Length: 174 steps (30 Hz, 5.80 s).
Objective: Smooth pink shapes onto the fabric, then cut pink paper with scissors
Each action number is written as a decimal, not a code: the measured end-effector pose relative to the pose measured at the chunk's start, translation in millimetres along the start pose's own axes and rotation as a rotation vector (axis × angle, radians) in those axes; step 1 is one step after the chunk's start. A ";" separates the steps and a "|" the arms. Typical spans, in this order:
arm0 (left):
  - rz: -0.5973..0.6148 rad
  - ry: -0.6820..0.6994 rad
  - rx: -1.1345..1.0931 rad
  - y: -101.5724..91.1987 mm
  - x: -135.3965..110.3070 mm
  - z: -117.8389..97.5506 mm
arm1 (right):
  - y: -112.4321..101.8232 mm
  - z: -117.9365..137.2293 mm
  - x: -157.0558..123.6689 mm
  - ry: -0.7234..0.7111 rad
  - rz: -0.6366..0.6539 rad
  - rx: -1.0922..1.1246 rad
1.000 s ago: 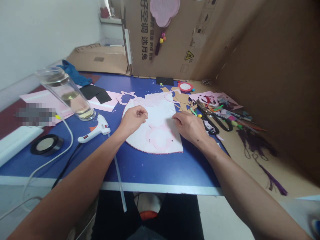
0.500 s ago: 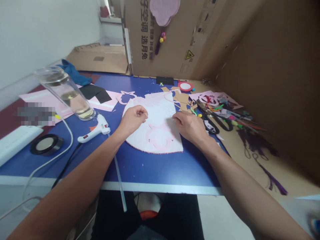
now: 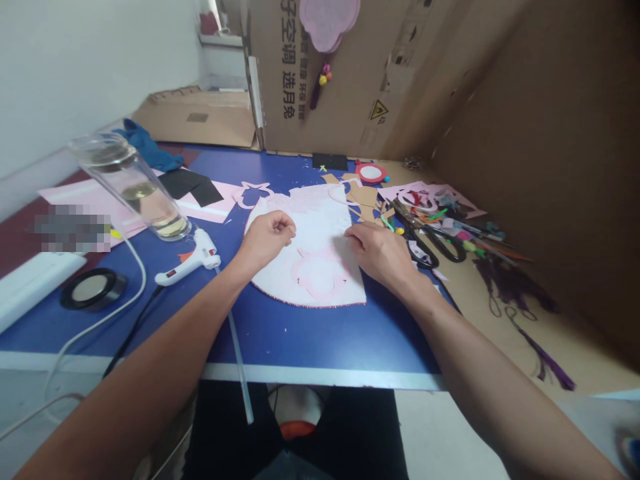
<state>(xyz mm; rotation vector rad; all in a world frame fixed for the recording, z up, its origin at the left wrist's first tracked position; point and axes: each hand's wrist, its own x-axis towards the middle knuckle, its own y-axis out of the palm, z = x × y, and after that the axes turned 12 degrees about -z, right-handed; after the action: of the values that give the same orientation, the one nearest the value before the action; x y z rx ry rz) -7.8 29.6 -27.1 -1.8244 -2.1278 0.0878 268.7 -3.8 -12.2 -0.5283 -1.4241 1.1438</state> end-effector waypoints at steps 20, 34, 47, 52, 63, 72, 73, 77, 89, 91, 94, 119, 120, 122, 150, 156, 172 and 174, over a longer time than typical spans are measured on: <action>0.007 -0.011 -0.009 0.1 0.3 0.8 | -0.9 0.7 0.2 0.002 -0.001 0.004; 0.012 -0.017 0.003 -0.2 -0.6 -1.6 | 0.4 -0.4 -0.2 -0.011 0.000 0.005; 0.009 -0.012 0.012 0.5 0.8 0.3 | 3.1 -1.6 -0.6 -0.014 -0.011 0.012; 0.011 -0.002 0.010 0.6 0.9 1.5 | 3.2 -2.0 -0.5 -0.021 -0.016 0.029; 0.009 -0.021 0.009 0.4 -0.9 -3.3 | 0.5 0.3 -0.3 -0.008 0.000 0.030; 0.014 -0.031 -0.004 0.7 -1.7 -3.4 | -0.9 2.4 0.6 0.002 0.018 0.017; 0.015 -0.032 -0.005 0.7 -1.7 -3.5 | -1.2 2.7 0.6 0.004 0.022 0.014; 0.016 -0.030 -0.006 0.8 -1.8 -4.2 | -0.9 2.8 0.4 0.008 0.022 0.009; 0.014 -0.033 -0.003 1.1 -1.3 -3.6 | -0.2 1.4 0.1 -0.001 0.010 0.006; 0.016 -0.030 -0.003 0.8 -1.4 -3.9 | 0.2 1.0 0.2 -0.004 0.009 0.013; 0.013 -0.022 -0.006 0.4 -1.7 -4.1 | 0.8 0.4 0.4 -0.003 0.007 0.021; 0.011 -0.023 0.008 0.9 -1.5 -3.0 | -1.3 1.9 0.1 -0.009 0.009 0.010; 0.011 -0.023 0.008 0.8 -1.5 -3.2 | -1.5 1.9 0.1 -0.009 0.012 0.010; 0.012 -0.023 0.007 0.6 -1.5 -3.4 | -1.5 1.7 0.3 -0.009 0.015 0.009; 0.023 -0.028 0.029 0.6 -2.4 -5.4 | 3.8 -2.8 -1.1 -0.022 -0.017 0.036; 0.025 -0.022 0.037 0.3 -2.2 -4.8 | 2.6 -1.4 -0.5 -0.019 -0.011 0.031; 0.027 -0.031 0.025 0.8 -1.9 -3.6 | 0.1 1.2 0.0 0.001 0.007 0.016; 0.034 -0.032 0.024 0.7 -1.9 -3.8 | 0.5 0.7 -0.1 -0.002 0.003 0.011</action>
<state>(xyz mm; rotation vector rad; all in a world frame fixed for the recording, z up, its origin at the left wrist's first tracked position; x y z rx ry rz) -5.8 27.2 -24.2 -1.8577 -2.1088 0.1507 267.9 -3.9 -12.6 -0.5214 -1.4185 1.1540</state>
